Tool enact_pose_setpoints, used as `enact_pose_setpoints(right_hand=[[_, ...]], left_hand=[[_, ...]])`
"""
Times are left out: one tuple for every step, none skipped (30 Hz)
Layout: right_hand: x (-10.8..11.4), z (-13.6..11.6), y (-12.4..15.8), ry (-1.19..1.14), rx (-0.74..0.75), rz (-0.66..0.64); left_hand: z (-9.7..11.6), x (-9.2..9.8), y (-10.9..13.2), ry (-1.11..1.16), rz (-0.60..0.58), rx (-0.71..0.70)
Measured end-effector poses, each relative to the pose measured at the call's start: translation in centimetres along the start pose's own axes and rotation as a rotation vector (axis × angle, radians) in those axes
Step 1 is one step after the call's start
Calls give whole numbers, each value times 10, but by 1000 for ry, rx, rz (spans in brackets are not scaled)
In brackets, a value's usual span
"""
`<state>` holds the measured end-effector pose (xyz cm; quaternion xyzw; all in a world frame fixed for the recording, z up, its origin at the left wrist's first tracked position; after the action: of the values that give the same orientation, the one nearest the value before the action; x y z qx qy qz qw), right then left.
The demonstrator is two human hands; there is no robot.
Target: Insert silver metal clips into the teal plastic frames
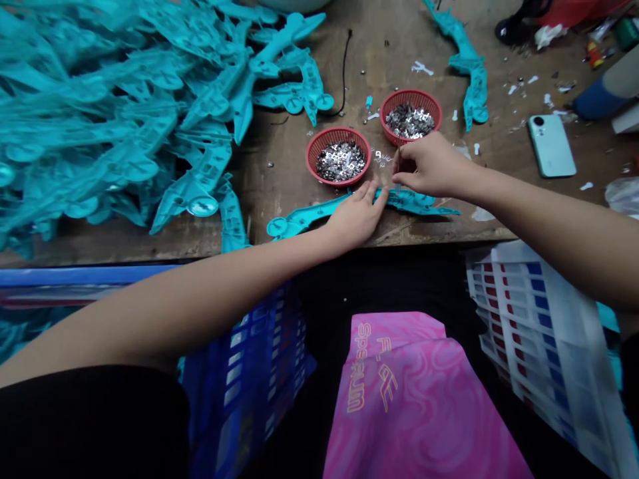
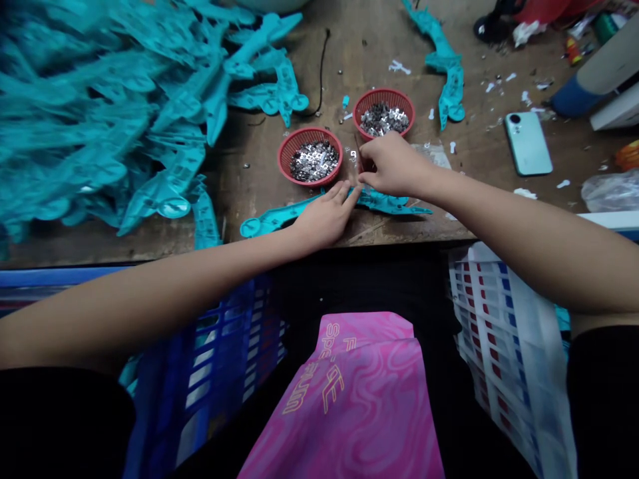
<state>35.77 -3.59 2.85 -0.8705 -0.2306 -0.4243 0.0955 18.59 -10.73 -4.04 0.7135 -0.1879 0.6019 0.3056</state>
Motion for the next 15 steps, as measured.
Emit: enact_pose_setpoints(right_hand=[[0, 0, 1, 5, -3, 3], [-1, -1, 2, 14, -9, 4], [-2, -3, 4, 30, -15, -4], [-4, -5, 5, 55, -20, -26], [-6, -7, 6, 92, -23, -66], [-9, -9, 7, 137, -25, -119], [-11, -9, 8, 181, -28, -169], [-11, -9, 7, 216, -32, -204], [-9, -7, 6, 240, -35, -210], [-5, -4, 3, 255, -41, -188], [0, 1, 0, 268, -53, -162], [3, 7, -2, 286, -76, -150], [5, 15, -4, 314, -114, -163], [5, 23, -4, 347, -164, -200], [4, 31, -3, 382, -217, -246]], left_hand=[[-1, 0, 0, 5, -1, 3], [-1, 0, 0, 7, 1, 2], [-1, 0, -1, 8, 7, -2], [-1, 0, -1, 7, 15, -8], [-1, 0, -2, 6, 26, -14], [0, 1, -2, 6, 37, -19], [0, 1, -2, 5, 46, -20], [-1, 1, -2, 2, 50, -16], [-1, 1, -2, -3, 48, -13], [-1, 1, -2, -11, 44, -10], [-1, 1, -2, -22, 40, -11], [-1, 2, -2, -36, 36, -17], [0, 3, -2, -52, 33, -29], [1, 4, -2, -70, 32, -41], [2, 6, -2, -90, 33, -50]])
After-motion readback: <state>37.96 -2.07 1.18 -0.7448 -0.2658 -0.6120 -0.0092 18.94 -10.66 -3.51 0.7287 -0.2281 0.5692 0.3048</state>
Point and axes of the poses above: each hand's wrist, its own y-axis away from the middle knuckle, its own x-axis out of the back of the hand, z = x × y, the point moved 7 cm from there along -y, towards the middle knuckle, and after that the axes turned 13 degrees about -y, right-handed, at the moved point
